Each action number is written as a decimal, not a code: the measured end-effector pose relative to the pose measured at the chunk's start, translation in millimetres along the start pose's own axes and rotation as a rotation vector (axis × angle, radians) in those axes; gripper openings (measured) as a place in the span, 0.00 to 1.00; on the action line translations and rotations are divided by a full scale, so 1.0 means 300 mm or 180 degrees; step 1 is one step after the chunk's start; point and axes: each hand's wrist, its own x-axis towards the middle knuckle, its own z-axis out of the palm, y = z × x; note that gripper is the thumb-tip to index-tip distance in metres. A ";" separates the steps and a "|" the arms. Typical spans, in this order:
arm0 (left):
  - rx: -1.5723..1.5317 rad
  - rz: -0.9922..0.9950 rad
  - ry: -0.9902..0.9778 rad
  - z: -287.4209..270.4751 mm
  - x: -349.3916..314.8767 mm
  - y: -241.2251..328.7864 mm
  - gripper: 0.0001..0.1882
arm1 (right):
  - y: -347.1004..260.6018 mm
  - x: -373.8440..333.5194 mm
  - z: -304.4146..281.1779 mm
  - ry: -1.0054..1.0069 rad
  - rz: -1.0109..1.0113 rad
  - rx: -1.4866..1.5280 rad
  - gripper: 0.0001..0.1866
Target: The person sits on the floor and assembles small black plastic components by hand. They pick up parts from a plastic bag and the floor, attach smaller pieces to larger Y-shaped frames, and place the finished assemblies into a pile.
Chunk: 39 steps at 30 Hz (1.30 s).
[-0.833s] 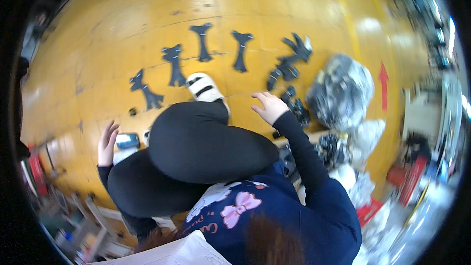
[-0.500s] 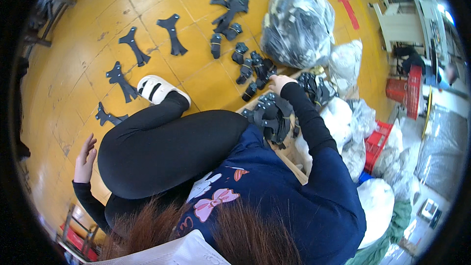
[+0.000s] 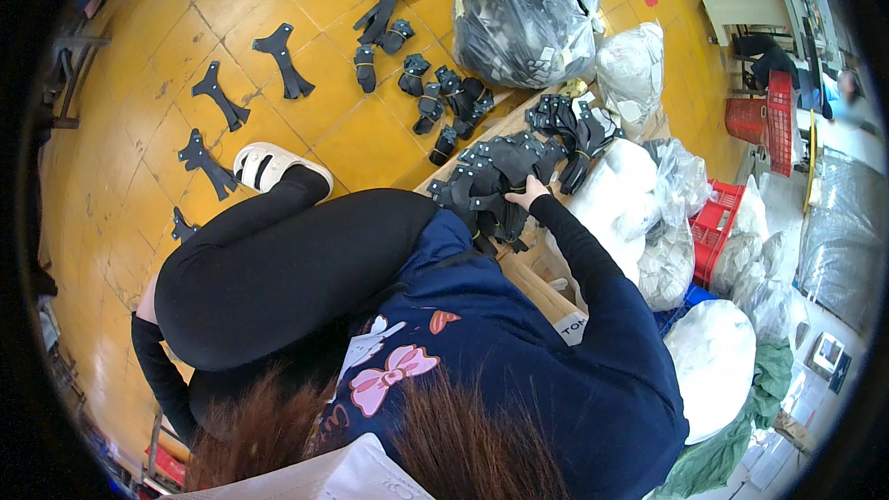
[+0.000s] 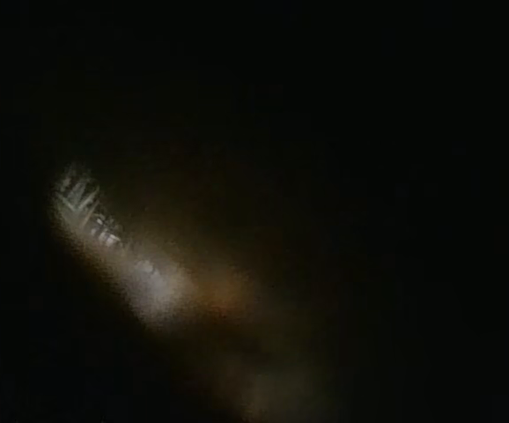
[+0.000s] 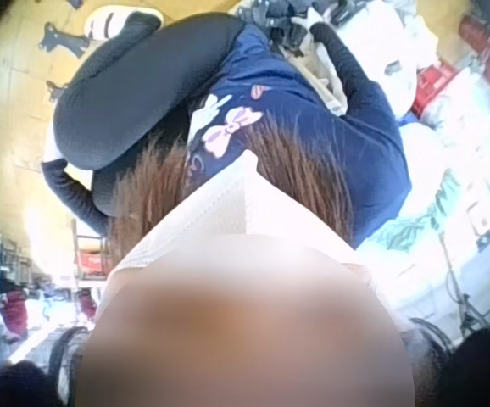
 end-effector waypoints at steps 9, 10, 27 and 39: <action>-0.0168 -0.0417 -0.0321 0.015 -0.087 -0.004 0.24 | 0.014 0.012 0.056 0.1299 0.0179 0.1692 0.28; -0.0172 -0.0441 -0.0329 0.016 -0.090 -0.003 0.24 | 0.012 0.011 0.046 0.1414 0.0148 0.1796 0.31; -0.0306 -0.0536 -0.0244 0.004 -0.073 -0.010 0.23 | -0.787 0.048 -0.089 0.0666 -0.1957 0.2461 0.34; -0.0467 -0.0556 -0.0231 0.025 -0.105 -0.047 0.23 | -0.286 -0.202 0.089 0.1829 -0.1299 0.0767 0.30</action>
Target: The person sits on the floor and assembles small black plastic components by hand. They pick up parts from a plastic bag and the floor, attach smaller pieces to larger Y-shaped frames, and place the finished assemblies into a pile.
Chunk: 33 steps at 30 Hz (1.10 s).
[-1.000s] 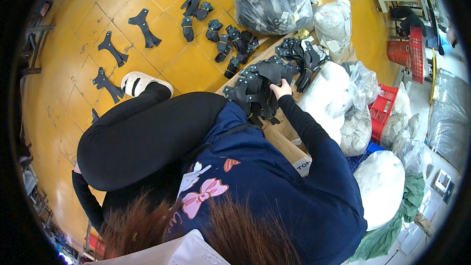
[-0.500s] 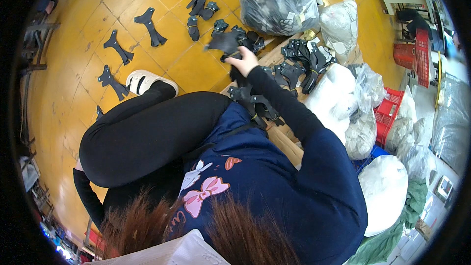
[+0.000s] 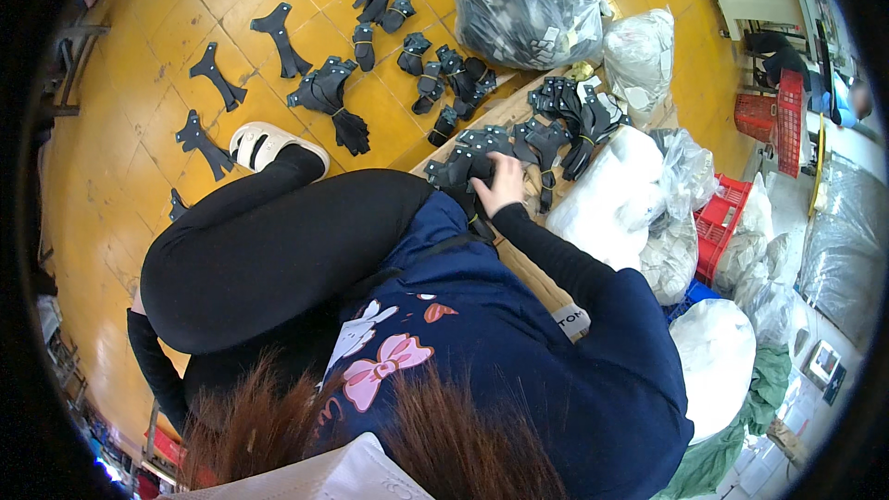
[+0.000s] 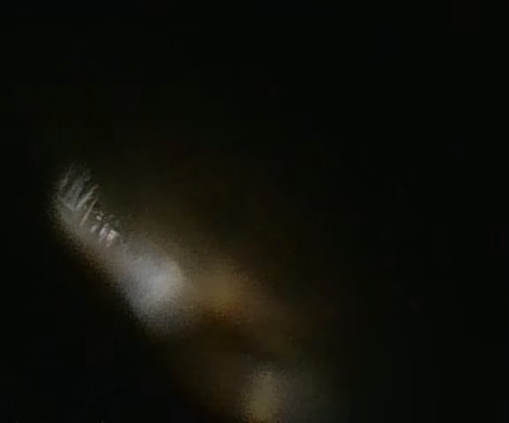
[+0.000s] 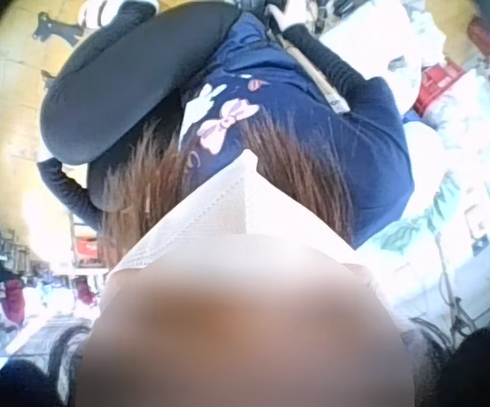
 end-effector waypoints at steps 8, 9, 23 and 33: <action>-0.0017 -0.0169 -0.0097 0.024 -0.090 -0.020 0.23 | 0.158 -0.140 0.055 -0.0761 0.2157 -0.0715 0.51; -0.0027 -0.0185 -0.0097 0.025 -0.095 -0.022 0.22 | 0.176 -0.132 0.065 -0.0835 0.2152 -0.0678 0.51; -0.0087 -0.0189 -0.0075 0.027 -0.082 -0.034 0.22 | 0.296 -0.065 -0.002 -0.1450 0.2377 0.2495 0.22; -0.0118 -0.0113 -0.0035 0.019 -0.042 -0.024 0.22 | 0.363 -0.034 0.026 -0.0917 0.2152 0.1985 0.18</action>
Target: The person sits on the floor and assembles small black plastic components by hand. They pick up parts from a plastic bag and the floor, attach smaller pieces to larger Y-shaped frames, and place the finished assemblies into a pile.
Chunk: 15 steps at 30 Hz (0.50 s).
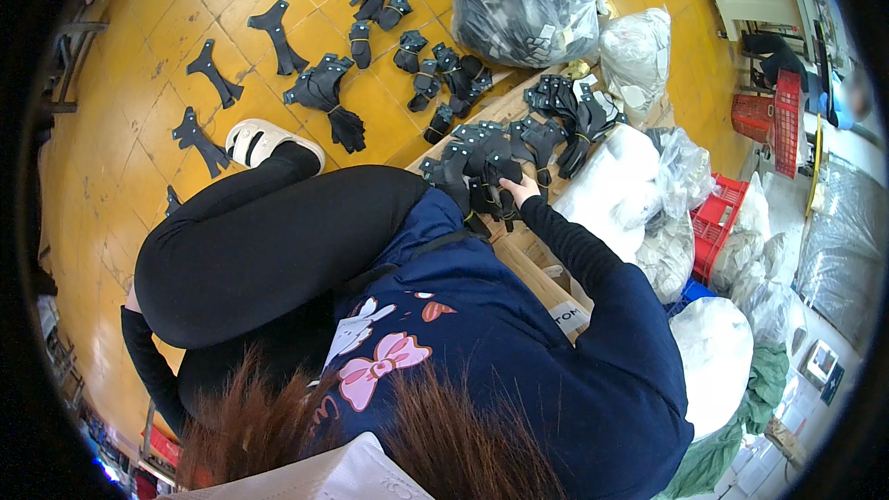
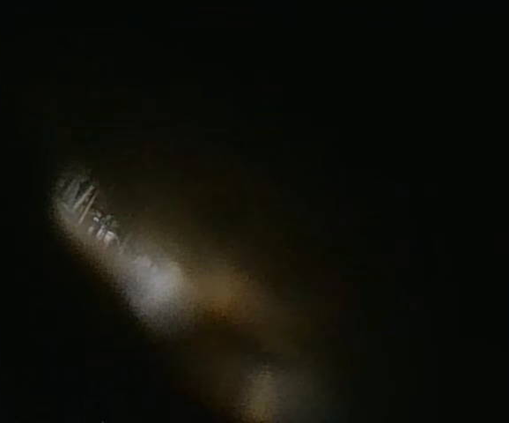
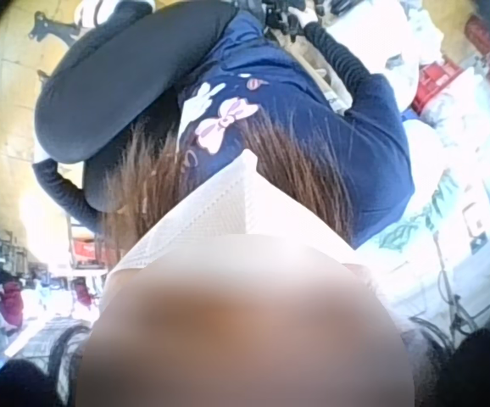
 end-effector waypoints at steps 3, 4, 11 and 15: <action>-0.0010 -0.0017 -0.0023 0.003 -0.007 -0.002 0.21 | 0.020 0.002 0.010 0.0509 -0.0444 -0.0714 0.20; -0.0007 -0.0024 -0.0031 0.004 -0.010 -0.003 0.21 | 0.022 0.001 0.012 0.0692 -0.0569 -0.0740 0.20; -0.0017 -0.0053 -0.0078 0.008 -0.016 -0.004 0.21 | 0.022 0.001 0.006 0.1014 -0.0908 0.0096 0.17; -0.0027 -0.0018 -0.0059 0.005 0.012 0.004 0.21 | 0.037 -0.038 -0.006 0.0593 -0.0334 -0.0707 0.19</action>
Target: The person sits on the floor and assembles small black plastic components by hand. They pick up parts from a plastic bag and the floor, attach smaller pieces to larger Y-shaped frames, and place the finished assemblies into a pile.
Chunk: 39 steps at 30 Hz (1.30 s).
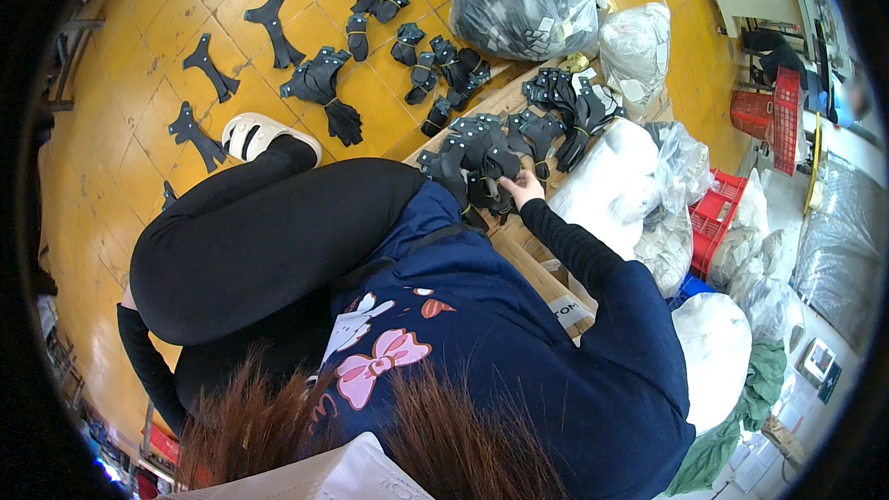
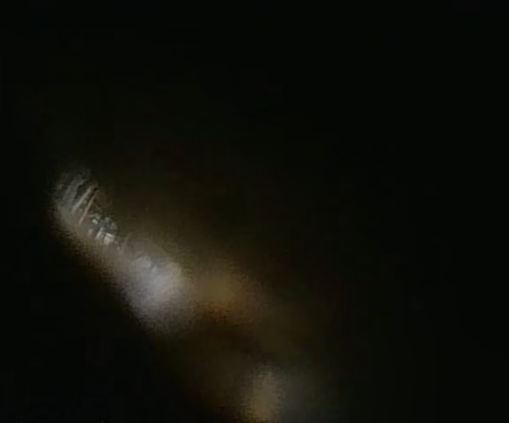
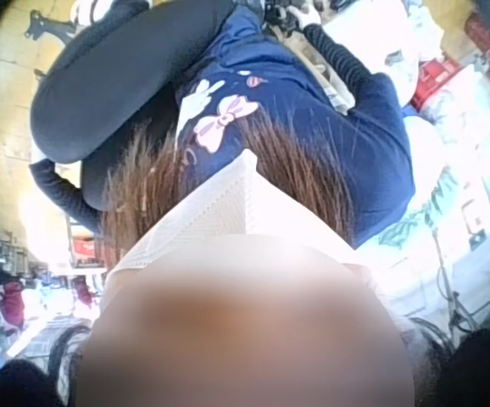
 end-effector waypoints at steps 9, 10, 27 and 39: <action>0.0001 0.0098 -0.0006 0.000 0.080 0.024 0.21 | -0.070 -0.190 -0.001 -0.0070 -0.0964 -0.1049 0.17; 0.0001 0.0115 -0.0010 -0.001 0.087 0.026 0.21 | -0.081 -0.202 0.007 0.0007 -0.0892 -0.1530 0.19; -0.0020 0.0191 0.0151 -0.013 0.081 0.026 0.20 | -0.264 -0.095 -0.246 -0.2511 0.1015 0.1280 0.32; -0.0349 0.0038 0.0345 0.004 0.013 0.020 0.20 | -1.001 0.068 0.347 -0.3278 -0.0516 0.1563 0.25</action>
